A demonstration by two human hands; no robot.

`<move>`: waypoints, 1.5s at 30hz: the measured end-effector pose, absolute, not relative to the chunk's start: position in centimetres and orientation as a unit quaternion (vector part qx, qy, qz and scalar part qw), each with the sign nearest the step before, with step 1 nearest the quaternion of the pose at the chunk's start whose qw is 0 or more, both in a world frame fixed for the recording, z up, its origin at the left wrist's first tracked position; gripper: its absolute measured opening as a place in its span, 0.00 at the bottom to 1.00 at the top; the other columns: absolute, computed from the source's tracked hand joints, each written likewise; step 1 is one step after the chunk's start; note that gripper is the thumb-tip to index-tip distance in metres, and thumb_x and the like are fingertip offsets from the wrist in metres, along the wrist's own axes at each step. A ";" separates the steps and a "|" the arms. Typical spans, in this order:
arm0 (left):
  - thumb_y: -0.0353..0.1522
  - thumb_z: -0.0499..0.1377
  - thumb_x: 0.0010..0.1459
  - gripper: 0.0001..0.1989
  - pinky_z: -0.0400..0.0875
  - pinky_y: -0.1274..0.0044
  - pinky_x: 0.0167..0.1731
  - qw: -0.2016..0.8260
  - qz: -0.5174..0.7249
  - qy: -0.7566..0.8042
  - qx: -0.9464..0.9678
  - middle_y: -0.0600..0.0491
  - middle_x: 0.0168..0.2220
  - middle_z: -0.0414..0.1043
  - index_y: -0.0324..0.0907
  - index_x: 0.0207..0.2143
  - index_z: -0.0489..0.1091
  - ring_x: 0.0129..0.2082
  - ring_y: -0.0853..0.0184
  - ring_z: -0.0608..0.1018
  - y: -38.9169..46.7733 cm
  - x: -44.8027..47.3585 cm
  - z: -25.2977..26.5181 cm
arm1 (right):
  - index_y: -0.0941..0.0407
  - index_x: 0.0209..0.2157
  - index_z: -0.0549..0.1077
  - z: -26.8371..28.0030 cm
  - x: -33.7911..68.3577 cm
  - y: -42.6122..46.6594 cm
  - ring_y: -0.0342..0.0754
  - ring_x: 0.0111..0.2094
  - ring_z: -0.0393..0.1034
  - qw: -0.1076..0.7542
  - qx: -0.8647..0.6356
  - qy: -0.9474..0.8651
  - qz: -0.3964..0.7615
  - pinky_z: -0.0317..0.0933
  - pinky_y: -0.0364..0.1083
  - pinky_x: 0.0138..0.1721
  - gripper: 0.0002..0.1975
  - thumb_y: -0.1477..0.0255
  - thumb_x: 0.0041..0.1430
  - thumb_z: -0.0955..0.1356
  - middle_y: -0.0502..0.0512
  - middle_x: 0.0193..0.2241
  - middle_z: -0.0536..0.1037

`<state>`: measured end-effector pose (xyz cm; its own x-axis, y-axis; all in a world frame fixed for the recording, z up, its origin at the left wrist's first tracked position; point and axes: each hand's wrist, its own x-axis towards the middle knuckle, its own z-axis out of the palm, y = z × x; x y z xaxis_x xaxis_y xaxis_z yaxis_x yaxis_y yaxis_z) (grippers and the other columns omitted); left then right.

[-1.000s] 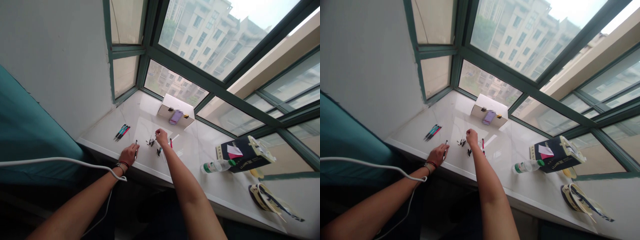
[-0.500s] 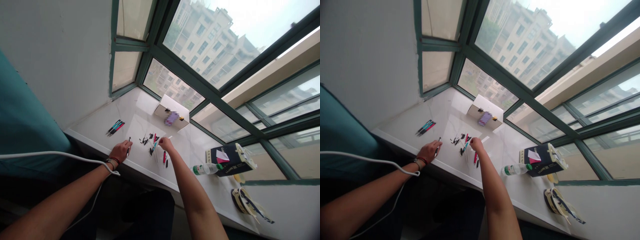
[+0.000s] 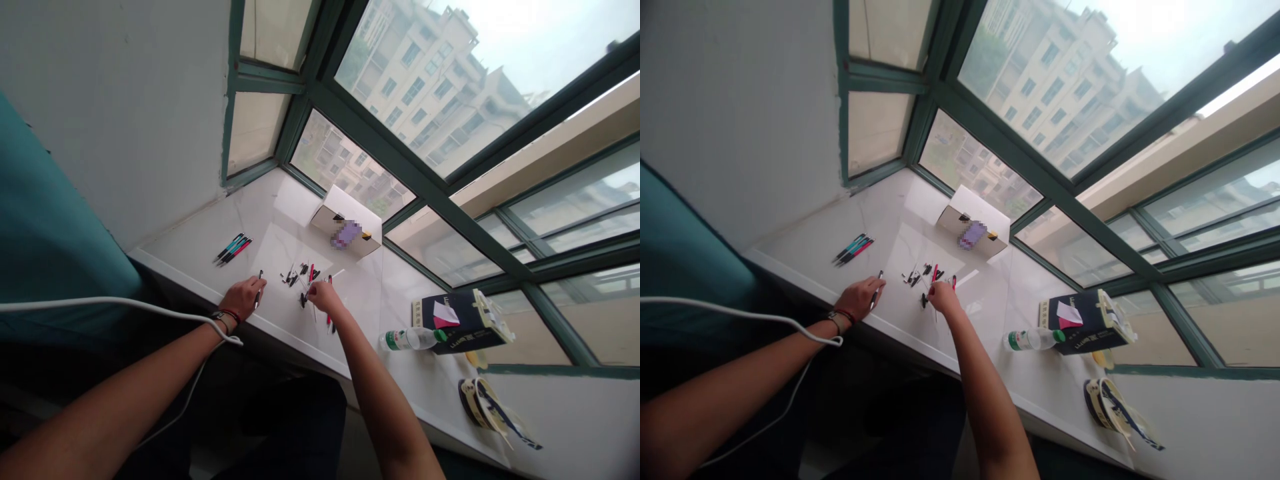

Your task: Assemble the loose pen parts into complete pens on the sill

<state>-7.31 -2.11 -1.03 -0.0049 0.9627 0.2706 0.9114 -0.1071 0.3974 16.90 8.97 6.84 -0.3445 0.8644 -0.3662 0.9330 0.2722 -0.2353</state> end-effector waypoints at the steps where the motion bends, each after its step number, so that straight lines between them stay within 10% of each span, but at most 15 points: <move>1: 0.35 0.45 0.68 0.16 0.64 0.71 0.34 0.054 0.245 0.665 0.703 0.47 0.38 0.74 0.44 0.46 0.72 0.33 0.61 0.76 -2.1 -7.3 -1.0 | 0.55 0.31 0.79 6.6 16.8 8.3 0.46 0.34 0.71 0.079 0.560 0.797 -0.212 0.59 0.42 0.35 0.04 0.76 0.52 0.71 0.53 0.31 0.80; 31: 0.35 0.46 0.68 0.16 0.64 0.72 0.34 0.052 0.258 0.665 0.699 0.46 0.38 0.75 0.44 0.45 0.73 0.33 0.61 0.76 -2.1 -7.3 -1.4 | 0.53 0.31 0.68 2.4 22.7 -3.1 0.48 0.28 0.68 -0.304 0.717 0.610 -0.148 0.58 0.44 0.34 0.07 0.66 0.60 0.64 0.51 0.26 0.74; 45: 0.37 0.46 0.66 0.17 0.67 0.72 0.34 0.052 0.255 0.672 0.694 0.45 0.41 0.76 0.43 0.46 0.73 0.35 0.60 0.77 -2.2 -7.2 -1.4 | 0.54 0.34 0.71 0.9 24.7 -8.4 0.48 0.32 0.72 -0.232 0.737 0.599 -0.209 0.63 0.43 0.38 0.09 0.65 0.62 0.62 0.54 0.30 0.78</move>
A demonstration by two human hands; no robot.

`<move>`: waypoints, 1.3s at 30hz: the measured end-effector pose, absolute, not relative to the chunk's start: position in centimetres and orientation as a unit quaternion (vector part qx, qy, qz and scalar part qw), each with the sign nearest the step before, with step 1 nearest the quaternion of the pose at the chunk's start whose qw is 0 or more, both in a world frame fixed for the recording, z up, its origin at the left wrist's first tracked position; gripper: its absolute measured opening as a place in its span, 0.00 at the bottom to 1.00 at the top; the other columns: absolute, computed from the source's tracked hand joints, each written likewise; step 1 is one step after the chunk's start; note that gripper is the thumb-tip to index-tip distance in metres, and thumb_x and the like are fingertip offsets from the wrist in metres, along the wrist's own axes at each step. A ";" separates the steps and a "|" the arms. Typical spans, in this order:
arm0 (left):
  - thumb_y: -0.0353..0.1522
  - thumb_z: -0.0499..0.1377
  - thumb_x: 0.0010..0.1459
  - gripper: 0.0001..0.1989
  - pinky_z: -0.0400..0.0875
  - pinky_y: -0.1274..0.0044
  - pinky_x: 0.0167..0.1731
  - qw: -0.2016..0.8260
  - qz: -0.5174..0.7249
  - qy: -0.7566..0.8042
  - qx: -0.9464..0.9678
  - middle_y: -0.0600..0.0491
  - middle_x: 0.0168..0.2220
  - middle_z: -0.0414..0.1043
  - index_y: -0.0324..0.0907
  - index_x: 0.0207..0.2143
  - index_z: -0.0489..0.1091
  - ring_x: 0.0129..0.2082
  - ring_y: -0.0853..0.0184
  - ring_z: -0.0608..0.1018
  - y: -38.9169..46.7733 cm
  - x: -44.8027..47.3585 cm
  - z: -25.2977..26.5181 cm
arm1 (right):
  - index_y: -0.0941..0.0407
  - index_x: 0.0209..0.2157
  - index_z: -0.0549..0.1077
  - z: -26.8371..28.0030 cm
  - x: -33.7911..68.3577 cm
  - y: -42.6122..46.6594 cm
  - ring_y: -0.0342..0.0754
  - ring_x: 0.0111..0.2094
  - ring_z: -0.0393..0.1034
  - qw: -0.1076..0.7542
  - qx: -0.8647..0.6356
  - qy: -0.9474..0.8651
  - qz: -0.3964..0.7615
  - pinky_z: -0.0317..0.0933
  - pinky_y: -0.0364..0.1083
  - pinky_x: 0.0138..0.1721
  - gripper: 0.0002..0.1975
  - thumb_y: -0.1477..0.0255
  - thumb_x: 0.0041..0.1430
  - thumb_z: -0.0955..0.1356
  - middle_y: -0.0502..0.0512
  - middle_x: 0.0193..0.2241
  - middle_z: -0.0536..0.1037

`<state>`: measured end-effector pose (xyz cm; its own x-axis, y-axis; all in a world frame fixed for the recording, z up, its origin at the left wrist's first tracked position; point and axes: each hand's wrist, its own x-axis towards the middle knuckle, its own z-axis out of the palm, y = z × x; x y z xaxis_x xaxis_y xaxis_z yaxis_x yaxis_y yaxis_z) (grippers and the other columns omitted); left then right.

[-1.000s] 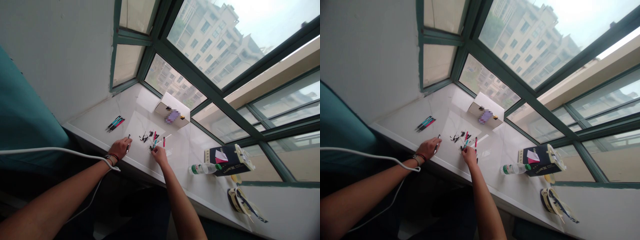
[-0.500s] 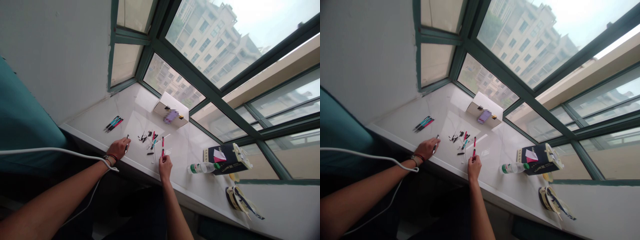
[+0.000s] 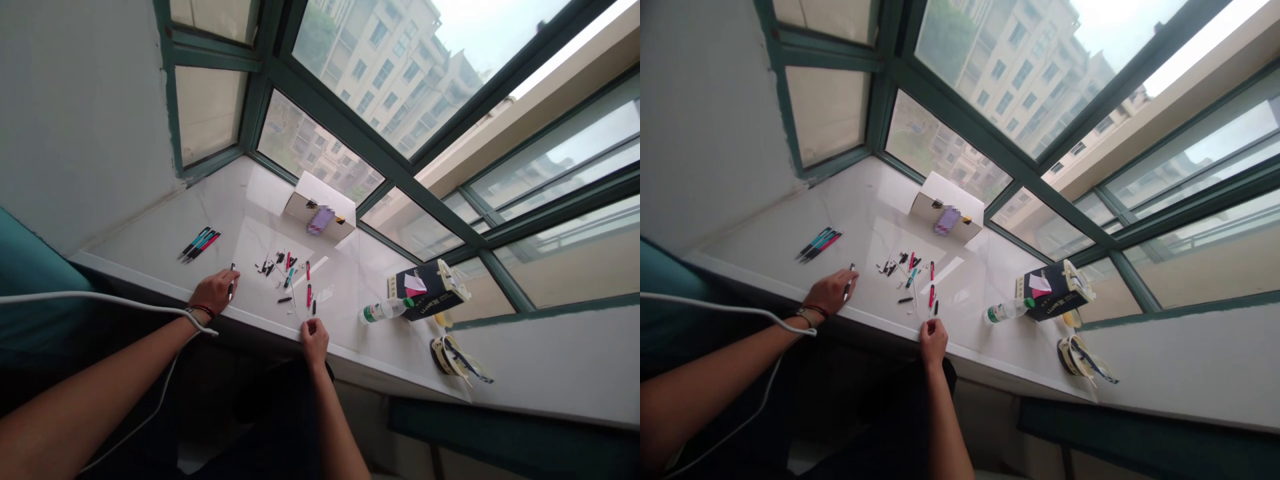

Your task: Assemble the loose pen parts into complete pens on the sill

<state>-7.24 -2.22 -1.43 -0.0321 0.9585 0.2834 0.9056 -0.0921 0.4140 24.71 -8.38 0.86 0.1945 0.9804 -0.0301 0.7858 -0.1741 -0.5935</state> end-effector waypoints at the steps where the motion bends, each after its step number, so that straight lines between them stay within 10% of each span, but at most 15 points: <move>1: 0.37 0.46 0.66 0.17 0.67 0.72 0.34 0.052 0.255 0.672 0.694 0.45 0.41 0.76 0.43 0.46 0.73 0.35 0.61 0.77 -2.2 -7.3 -1.5 | 0.54 0.35 0.71 0.9 24.9 -8.0 0.47 0.32 0.72 0.237 -0.738 -0.595 0.214 0.63 0.43 0.38 0.09 0.65 0.62 0.62 0.53 0.30 0.78; 16: 0.36 0.46 0.66 0.17 0.65 0.72 0.34 0.050 0.266 0.665 0.696 0.45 0.39 0.76 0.43 0.45 0.73 0.34 0.60 0.77 -2.1 -7.3 -1.9 | 0.57 0.35 0.77 3.4 24.9 0.7 0.54 0.40 0.74 0.074 -0.769 -0.623 0.125 0.59 0.45 0.36 0.09 0.69 0.62 0.65 0.65 0.38 0.79; 29: 0.34 0.46 0.66 0.17 0.68 0.71 0.35 0.043 0.275 0.650 0.707 0.45 0.40 0.76 0.42 0.46 0.73 0.34 0.60 0.77 -2.1 -7.6 -2.2 | 0.56 0.17 0.71 3.6 25.0 4.2 0.49 0.27 0.73 -0.008 -0.754 -0.628 0.192 0.56 0.41 0.26 0.09 0.74 0.48 0.72 0.56 0.22 0.77; 39: 0.38 0.46 0.66 0.19 0.71 0.72 0.41 0.109 0.327 0.641 0.686 0.45 0.46 0.77 0.43 0.49 0.73 0.42 0.60 0.79 -2.1 -7.8 -1.7 | 0.55 0.28 0.69 4.6 24.4 0.3 0.48 0.31 0.75 0.166 -0.745 -0.619 0.187 0.63 0.42 0.31 0.04 0.71 0.54 0.66 0.56 0.28 0.79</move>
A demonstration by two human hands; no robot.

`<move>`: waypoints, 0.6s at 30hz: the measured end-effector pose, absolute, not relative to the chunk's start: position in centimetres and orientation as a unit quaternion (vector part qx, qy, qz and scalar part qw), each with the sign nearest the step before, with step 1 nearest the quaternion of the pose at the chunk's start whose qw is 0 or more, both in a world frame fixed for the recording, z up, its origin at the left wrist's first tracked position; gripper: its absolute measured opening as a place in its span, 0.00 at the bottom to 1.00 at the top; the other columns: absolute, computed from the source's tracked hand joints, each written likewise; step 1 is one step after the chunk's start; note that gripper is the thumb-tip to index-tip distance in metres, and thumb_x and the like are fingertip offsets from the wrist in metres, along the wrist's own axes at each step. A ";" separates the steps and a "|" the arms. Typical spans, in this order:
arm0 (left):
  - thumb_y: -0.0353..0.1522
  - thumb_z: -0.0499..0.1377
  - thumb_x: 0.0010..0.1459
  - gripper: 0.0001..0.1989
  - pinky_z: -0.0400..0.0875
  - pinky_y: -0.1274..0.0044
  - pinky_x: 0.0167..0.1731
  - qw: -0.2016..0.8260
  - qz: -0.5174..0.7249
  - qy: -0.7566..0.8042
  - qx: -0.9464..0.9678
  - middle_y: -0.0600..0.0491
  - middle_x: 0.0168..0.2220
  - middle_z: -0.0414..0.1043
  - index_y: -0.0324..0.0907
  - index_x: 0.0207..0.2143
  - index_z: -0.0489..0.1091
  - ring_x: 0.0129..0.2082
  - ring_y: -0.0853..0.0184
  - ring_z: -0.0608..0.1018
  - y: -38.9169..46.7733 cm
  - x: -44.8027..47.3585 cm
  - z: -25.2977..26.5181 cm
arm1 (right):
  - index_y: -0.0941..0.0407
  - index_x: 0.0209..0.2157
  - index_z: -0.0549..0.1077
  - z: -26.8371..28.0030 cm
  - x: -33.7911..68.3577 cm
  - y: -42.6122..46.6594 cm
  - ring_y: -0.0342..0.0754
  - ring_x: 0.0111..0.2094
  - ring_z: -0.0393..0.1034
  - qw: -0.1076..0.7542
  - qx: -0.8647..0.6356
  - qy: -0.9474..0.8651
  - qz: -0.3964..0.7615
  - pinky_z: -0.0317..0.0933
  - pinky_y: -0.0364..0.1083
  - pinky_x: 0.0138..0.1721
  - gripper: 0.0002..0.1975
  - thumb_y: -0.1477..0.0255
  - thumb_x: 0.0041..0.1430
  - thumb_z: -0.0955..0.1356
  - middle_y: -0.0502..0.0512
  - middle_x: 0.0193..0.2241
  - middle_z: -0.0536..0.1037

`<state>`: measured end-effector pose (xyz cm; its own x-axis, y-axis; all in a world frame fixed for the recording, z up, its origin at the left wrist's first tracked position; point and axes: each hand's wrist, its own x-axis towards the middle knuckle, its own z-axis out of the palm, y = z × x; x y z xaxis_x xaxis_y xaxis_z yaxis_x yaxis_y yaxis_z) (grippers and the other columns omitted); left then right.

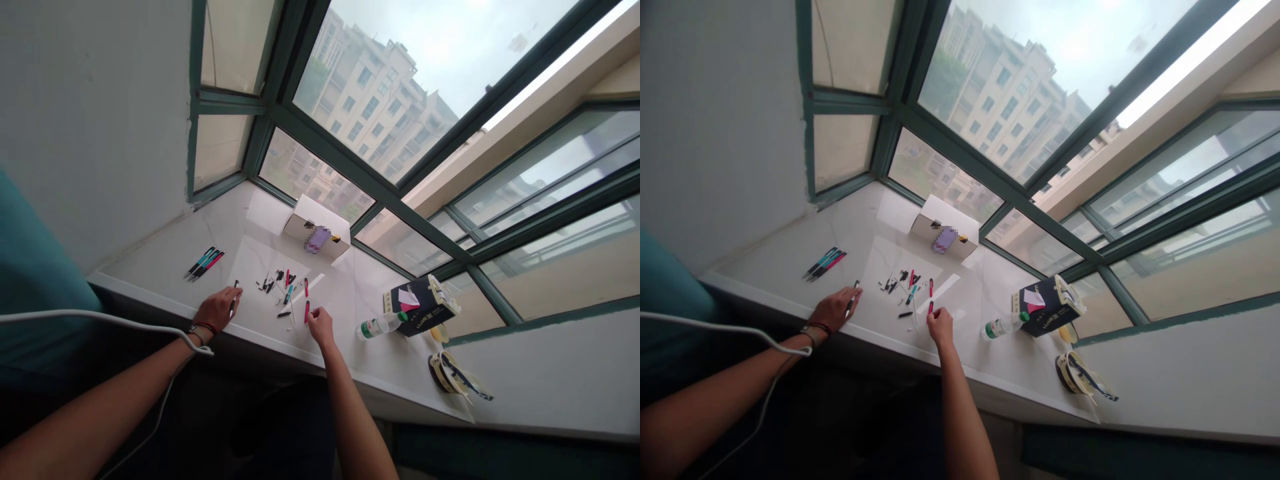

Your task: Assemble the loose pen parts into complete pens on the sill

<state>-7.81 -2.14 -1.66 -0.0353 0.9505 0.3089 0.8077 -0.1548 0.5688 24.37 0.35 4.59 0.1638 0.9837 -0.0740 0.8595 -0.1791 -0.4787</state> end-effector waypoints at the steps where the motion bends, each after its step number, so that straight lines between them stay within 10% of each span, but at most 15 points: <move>1: 0.39 0.47 0.65 0.19 0.71 0.72 0.43 0.133 0.347 0.638 0.675 0.45 0.47 0.77 0.44 0.49 0.74 0.44 0.60 0.79 -2.1 -8.0 -1.6 | 0.55 0.28 0.69 4.3 23.8 -0.4 0.47 0.29 0.75 0.193 -0.732 -0.613 0.227 0.64 0.42 0.30 0.03 0.71 0.54 0.65 0.54 0.28 0.78; 8: 0.53 0.55 0.57 0.29 0.72 0.73 0.35 0.418 0.430 0.625 0.500 0.49 0.32 0.81 0.40 0.47 0.76 0.29 0.65 0.78 -1.3 -8.2 0.0 | 0.55 0.28 0.67 0.4 19.3 -3.8 0.48 0.25 0.76 0.343 -0.629 -0.478 0.508 0.68 0.42 0.23 0.06 0.72 0.46 0.68 0.48 0.23 0.75; 18: 0.58 0.59 0.50 0.37 0.71 0.73 0.34 0.640 0.412 0.501 0.412 0.48 0.26 0.77 0.34 0.45 0.77 0.27 0.66 0.78 -2.9 -0.7 1.2 | 0.55 0.27 0.68 -0.8 18.7 -4.6 0.48 0.26 0.77 0.430 -0.584 -0.468 0.506 0.68 0.41 0.23 0.06 0.71 0.47 0.69 0.48 0.22 0.74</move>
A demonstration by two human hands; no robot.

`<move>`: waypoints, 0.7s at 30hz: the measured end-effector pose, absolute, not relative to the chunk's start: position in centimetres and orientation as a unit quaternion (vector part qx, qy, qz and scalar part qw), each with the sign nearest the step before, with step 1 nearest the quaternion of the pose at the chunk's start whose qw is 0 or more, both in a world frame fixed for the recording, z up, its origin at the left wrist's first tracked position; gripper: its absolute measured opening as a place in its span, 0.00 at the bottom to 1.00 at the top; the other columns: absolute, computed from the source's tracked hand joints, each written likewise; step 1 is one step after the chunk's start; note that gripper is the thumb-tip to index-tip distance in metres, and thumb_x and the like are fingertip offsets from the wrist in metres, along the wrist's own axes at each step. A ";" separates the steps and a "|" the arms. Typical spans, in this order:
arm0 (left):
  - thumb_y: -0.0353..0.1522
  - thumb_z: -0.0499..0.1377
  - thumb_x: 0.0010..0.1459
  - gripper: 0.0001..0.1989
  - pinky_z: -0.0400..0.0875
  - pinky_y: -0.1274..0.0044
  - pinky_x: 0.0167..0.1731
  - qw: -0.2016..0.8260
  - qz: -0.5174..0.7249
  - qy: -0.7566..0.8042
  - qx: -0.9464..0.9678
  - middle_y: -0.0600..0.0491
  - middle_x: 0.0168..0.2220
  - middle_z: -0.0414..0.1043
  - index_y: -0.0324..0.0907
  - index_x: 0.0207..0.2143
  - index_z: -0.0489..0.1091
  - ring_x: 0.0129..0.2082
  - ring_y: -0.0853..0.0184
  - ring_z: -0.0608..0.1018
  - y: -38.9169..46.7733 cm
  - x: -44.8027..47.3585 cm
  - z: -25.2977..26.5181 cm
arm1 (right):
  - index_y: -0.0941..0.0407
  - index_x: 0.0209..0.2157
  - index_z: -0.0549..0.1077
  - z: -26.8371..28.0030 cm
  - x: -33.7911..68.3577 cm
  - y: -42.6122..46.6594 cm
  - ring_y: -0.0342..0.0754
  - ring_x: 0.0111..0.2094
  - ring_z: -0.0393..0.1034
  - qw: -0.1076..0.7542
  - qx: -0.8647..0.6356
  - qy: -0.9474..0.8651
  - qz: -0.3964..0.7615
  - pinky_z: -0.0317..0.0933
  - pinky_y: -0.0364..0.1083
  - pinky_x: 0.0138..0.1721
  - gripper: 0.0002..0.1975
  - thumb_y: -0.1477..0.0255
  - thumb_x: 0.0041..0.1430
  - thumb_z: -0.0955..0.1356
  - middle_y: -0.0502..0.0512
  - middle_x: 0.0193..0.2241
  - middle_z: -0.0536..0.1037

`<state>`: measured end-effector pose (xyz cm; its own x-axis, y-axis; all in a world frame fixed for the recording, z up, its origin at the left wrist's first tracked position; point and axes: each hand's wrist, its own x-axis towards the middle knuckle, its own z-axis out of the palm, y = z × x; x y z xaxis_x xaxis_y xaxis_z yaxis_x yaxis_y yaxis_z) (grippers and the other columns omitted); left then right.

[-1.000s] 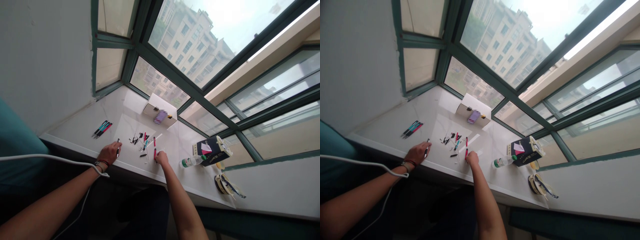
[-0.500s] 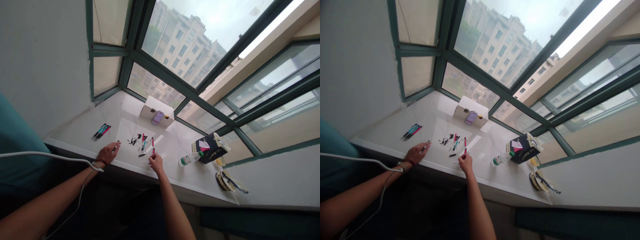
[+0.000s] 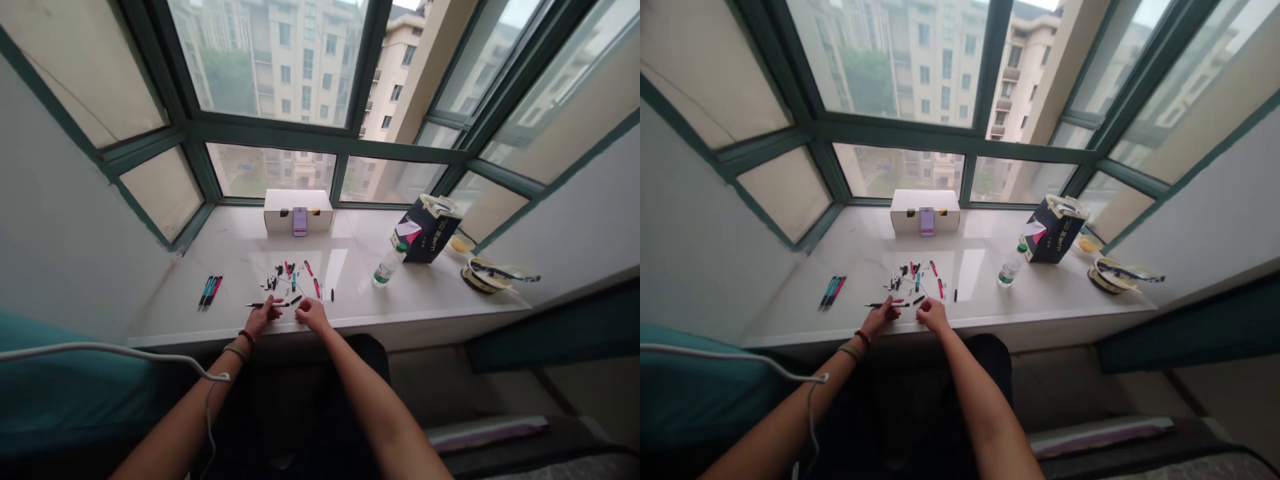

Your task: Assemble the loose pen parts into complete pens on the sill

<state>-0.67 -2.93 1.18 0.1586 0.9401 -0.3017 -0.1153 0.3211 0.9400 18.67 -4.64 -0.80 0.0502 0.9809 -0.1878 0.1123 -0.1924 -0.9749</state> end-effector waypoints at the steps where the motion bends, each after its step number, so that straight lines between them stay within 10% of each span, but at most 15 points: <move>1: 0.58 0.60 0.50 0.36 0.71 0.73 0.35 0.637 0.406 0.504 0.418 0.49 0.26 0.77 0.35 0.45 0.77 0.28 0.66 0.78 -2.9 -0.3 1.1 | 0.55 0.28 0.68 -0.9 18.7 -4.7 0.48 0.26 0.76 0.434 -0.586 -0.470 0.496 0.67 0.41 0.23 0.05 0.71 0.47 0.69 0.48 0.23 0.74; 21: 0.56 0.60 0.52 0.33 0.68 0.69 0.49 0.576 0.325 0.539 0.522 0.48 0.28 0.78 0.36 0.44 0.78 0.35 0.61 0.78 -3.4 0.0 1.5 | 0.56 0.28 0.73 -1.3 18.7 -5.4 0.43 0.28 0.69 0.400 -0.570 -0.635 0.334 0.59 0.40 0.32 0.05 0.79 0.47 0.69 0.49 0.26 0.77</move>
<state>0.05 -3.45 1.48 0.2086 0.9364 -0.2821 0.1882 0.2447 0.9512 18.74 -5.40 -1.35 -0.0297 0.9915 0.1263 0.4568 0.1259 -0.8806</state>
